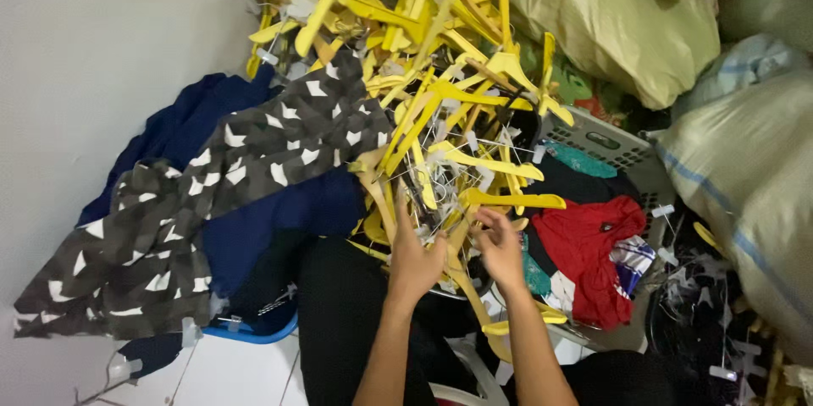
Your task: The person sits on the floor and repeatedly picks up garments, attaches them to wire hangers using plastic clips, and places the hung items into a blue basket. The person handles black, blue, patterned, and red garments one at a time.
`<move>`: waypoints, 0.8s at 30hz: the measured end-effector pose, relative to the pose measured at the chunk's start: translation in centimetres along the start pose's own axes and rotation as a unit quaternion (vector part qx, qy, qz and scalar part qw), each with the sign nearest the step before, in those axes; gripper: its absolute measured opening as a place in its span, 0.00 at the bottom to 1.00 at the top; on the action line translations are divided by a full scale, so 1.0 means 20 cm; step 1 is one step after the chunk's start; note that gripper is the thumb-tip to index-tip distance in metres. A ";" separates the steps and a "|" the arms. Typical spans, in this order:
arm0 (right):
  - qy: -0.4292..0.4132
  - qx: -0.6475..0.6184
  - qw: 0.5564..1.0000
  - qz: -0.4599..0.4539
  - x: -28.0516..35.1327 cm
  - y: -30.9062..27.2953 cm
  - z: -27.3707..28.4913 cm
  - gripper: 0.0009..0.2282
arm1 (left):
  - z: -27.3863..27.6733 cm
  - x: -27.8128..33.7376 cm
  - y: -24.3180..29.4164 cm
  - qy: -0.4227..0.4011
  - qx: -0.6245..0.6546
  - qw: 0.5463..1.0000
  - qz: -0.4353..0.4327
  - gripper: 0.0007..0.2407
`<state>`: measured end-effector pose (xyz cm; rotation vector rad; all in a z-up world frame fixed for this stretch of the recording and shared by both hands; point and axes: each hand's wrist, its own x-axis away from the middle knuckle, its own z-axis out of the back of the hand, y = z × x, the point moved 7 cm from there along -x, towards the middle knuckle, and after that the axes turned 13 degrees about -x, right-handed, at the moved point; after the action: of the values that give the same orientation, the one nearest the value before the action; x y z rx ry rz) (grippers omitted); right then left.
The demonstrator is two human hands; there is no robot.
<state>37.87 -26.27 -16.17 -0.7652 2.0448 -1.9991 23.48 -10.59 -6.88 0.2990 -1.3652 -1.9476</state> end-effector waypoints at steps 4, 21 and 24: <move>-0.024 0.093 0.990 -0.102 -0.22 0.10 -0.03 0.25 | -0.24 0.00 -0.13 -0.052 0.030 0.998 0.018 0.37; -0.164 0.740 0.653 -0.005 -0.22 0.51 -0.20 0.35 | -0.46 -0.04 -0.67 0.017 -0.018 0.999 -0.035 0.19; -0.095 0.752 0.650 0.063 -0.25 0.57 -0.19 0.29 | -0.48 0.02 -0.64 0.068 -0.007 0.994 -0.080 0.17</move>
<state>37.70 -21.07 -28.01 -0.3102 -0.1319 -2.3814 23.10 -15.67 -22.07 0.5382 -1.2710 -2.0252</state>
